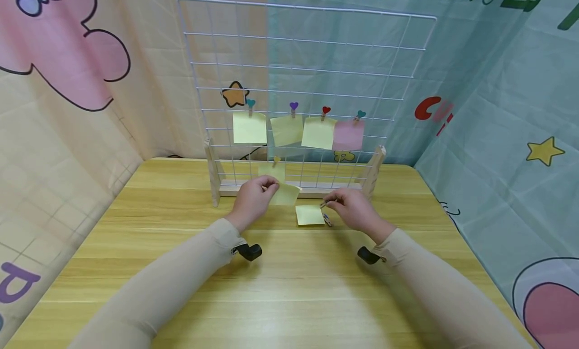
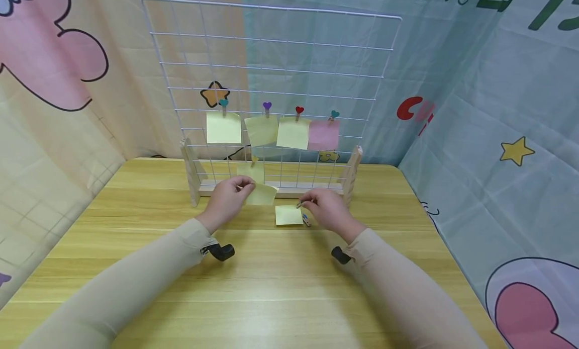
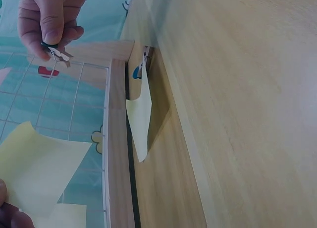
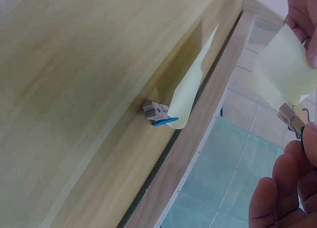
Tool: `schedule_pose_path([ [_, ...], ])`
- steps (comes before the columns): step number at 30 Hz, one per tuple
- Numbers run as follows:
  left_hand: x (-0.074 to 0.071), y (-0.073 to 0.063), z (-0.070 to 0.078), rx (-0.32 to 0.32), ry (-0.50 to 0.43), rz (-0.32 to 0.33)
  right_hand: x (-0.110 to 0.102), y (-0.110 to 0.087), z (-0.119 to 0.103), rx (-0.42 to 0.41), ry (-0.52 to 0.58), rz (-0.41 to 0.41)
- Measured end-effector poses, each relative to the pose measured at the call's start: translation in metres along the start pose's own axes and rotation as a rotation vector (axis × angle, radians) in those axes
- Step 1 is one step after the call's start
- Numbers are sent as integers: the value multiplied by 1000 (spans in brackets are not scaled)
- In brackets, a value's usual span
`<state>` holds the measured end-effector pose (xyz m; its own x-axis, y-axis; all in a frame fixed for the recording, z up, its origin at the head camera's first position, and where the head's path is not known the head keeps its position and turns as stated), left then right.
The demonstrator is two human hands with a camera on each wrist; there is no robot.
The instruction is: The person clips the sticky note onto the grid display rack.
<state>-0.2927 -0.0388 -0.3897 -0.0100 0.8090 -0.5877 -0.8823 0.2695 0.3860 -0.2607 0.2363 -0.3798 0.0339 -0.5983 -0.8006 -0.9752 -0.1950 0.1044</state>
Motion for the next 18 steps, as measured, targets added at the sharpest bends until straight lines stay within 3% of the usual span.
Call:
schedule_pose_path([
  [11, 10, 17, 3, -10, -5, -7, -3, 11, -8, 4, 13, 59],
  [18, 18, 30, 7, -36, 1, -7, -5, 22, -10, 106, 126, 63],
])
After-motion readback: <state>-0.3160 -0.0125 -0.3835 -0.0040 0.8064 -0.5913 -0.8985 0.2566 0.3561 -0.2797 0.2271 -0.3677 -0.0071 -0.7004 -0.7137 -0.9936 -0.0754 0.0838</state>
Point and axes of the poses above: each hand's wrist, its own y-axis towards the middle knuckle, its own x-axis out of the palm, z = x × y, the point moved 3 cm from there along y, towards the middle knuckle, and after that the axes turned 12 degrees about x, right-handed, at the moved point
